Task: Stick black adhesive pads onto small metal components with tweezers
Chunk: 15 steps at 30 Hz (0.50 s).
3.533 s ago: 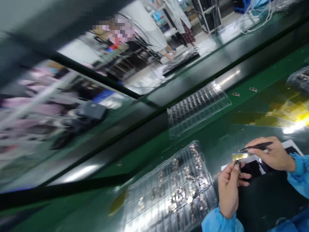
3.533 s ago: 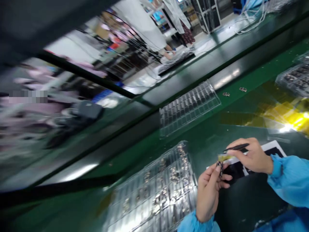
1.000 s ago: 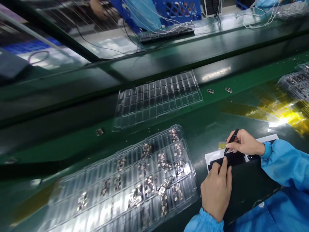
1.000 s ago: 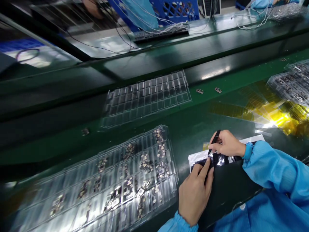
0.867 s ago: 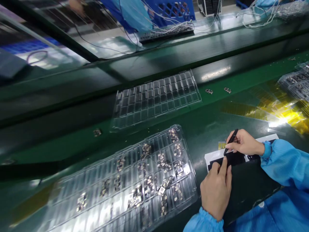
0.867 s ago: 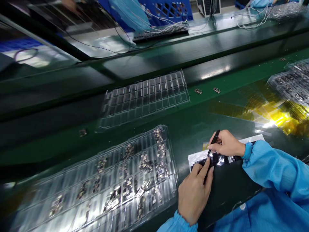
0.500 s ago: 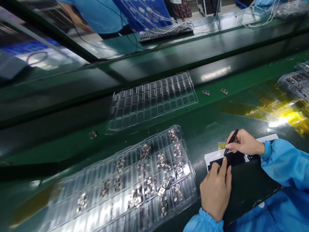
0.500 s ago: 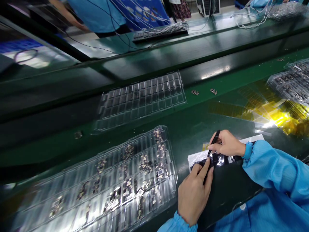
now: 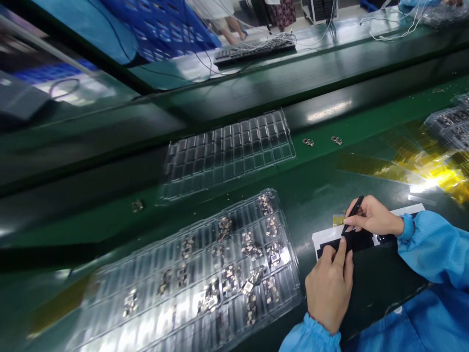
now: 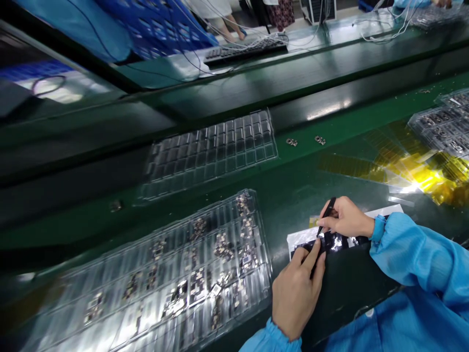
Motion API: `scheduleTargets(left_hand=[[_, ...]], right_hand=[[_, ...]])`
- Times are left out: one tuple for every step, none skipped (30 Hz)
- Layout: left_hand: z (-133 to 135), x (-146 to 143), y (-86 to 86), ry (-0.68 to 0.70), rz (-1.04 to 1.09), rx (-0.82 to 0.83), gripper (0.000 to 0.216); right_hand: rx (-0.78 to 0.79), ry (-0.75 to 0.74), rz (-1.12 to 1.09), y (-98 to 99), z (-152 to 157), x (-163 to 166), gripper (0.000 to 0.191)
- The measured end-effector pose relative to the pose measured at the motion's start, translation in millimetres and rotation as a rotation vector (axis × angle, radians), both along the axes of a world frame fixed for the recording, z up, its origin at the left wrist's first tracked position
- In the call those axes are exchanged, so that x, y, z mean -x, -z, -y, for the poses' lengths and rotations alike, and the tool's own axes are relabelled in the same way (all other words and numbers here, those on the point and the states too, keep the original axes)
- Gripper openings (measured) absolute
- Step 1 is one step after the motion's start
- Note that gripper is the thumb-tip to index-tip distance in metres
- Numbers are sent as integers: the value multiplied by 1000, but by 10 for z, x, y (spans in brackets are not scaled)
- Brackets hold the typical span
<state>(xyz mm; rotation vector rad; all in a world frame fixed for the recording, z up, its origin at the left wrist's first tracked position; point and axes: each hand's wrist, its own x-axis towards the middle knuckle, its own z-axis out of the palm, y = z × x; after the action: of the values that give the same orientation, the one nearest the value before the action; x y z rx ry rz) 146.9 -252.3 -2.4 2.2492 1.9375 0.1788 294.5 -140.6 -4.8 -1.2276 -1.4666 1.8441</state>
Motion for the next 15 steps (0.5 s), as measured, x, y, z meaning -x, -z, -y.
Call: scheduleTargets(left_hand=[[-3, 2, 9, 0, 2, -3, 34], [-5, 2, 21, 1, 4, -9, 34], [-4, -1, 35, 2, 7, -15, 34], [1, -7, 48, 2, 13, -21, 34], [13, -13, 56, -1, 21, -24, 35], [32, -17, 54, -6, 32, -24, 35], [55, -13, 39, -13, 48, -15, 35], [79, 2, 8, -23, 72, 4, 35], [96, 32, -40, -30, 105, 34, 35], [99, 81, -101, -31, 145, 71, 35], [75, 148, -172, -23, 189, 113, 34], [16, 228, -245, -16, 228, 147, 33], [-88, 316, -315, -13, 256, 164, 31], [-242, 405, -374, -19, 265, 164, 30], [-446, 487, -416, -33, 258, 148, 28]], right_hand=[[5, 5, -3, -2, 4, 3, 32], [11, 11, -8, -5, 7, 5, 32], [18, 18, -11, -10, 8, 6, 32], [25, 26, -15, -16, 8, 7, 32], [33, 35, -22, -23, 5, 7, 32], [43, 42, -32, -31, 0, 5, 33], [54, 50, -46, -36, -6, 3, 33], [68, 60, -63, -38, -13, 1, 34], [83, 70, -82, -36, -18, -1, 35], [99, 82, -102, -28, -21, -2, 36], [116, 95, -124, -15, -22, -1, 37], [133, 107, -146, 1, -20, 3, 37], [150, 116, -168, 21, -18, 12, 37], [166, 123, -190, 41, -15, 24, 37], [183, 130, -212, 59, -12, 40, 37]])
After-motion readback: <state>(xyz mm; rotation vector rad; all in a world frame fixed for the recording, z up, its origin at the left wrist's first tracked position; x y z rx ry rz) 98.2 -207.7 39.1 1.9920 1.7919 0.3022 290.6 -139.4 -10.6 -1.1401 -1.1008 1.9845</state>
